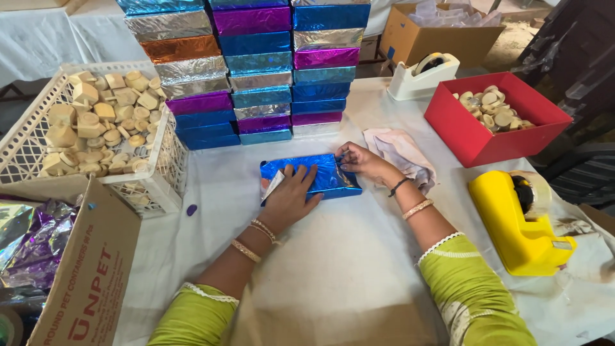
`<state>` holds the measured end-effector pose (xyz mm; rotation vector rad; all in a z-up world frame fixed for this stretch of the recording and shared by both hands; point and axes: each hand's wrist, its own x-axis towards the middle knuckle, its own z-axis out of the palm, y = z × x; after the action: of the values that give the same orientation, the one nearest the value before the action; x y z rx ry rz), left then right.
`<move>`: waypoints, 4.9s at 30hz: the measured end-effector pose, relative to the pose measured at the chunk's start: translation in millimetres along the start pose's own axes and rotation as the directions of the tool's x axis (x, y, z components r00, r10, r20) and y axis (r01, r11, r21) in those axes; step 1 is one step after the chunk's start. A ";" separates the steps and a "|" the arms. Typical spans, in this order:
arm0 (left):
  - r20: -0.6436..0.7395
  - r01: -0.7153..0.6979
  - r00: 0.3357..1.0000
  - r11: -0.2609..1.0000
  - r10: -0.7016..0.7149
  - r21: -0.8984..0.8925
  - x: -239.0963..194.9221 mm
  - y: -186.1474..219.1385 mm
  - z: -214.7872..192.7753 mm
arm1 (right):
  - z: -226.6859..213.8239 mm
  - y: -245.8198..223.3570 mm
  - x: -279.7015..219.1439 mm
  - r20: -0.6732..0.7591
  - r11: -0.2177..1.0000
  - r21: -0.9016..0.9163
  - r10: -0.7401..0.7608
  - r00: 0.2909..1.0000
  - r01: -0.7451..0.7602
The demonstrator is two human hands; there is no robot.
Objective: The person wipes wooden objects with a cloth, then places them into a small box. They wrap the box in shiny blue foil, fold the edges, and secure the package with tape. The wrapped box is then placed on a stack of other wrapped boxes.
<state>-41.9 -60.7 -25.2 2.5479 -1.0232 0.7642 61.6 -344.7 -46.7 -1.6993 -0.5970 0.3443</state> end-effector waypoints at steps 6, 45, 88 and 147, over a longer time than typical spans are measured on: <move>-0.056 -0.003 0.998 1.000 0.003 0.001 0.7 -0.5 -8.4 | 7.2 6.7 5.8 -0.049 0.993 -0.111 -0.037 0.998 0.031; -0.098 0.042 0.994 0.998 -0.037 0.050 4.0 -8.9 13.2 | 0.0 -157.3 -387.1 -0.802 0.465 -0.596 -0.394 0.449 -0.655; -0.064 0.084 0.995 0.996 -0.082 0.026 1.8 -9.8 10.6 | -39.9 -43.6 -403.1 -0.953 0.990 -0.140 -0.128 0.273 -0.026; -0.072 0.072 0.995 0.997 -0.072 -0.007 0.9 -3.3 -1.4 | -14.9 -31.0 -424.7 -0.952 0.987 -0.047 -0.090 0.293 0.151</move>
<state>-39.5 -58.2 -23.8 2.5189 -0.9044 0.8264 -285.8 -591.4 -53.8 -1.4501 0.2245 -0.7948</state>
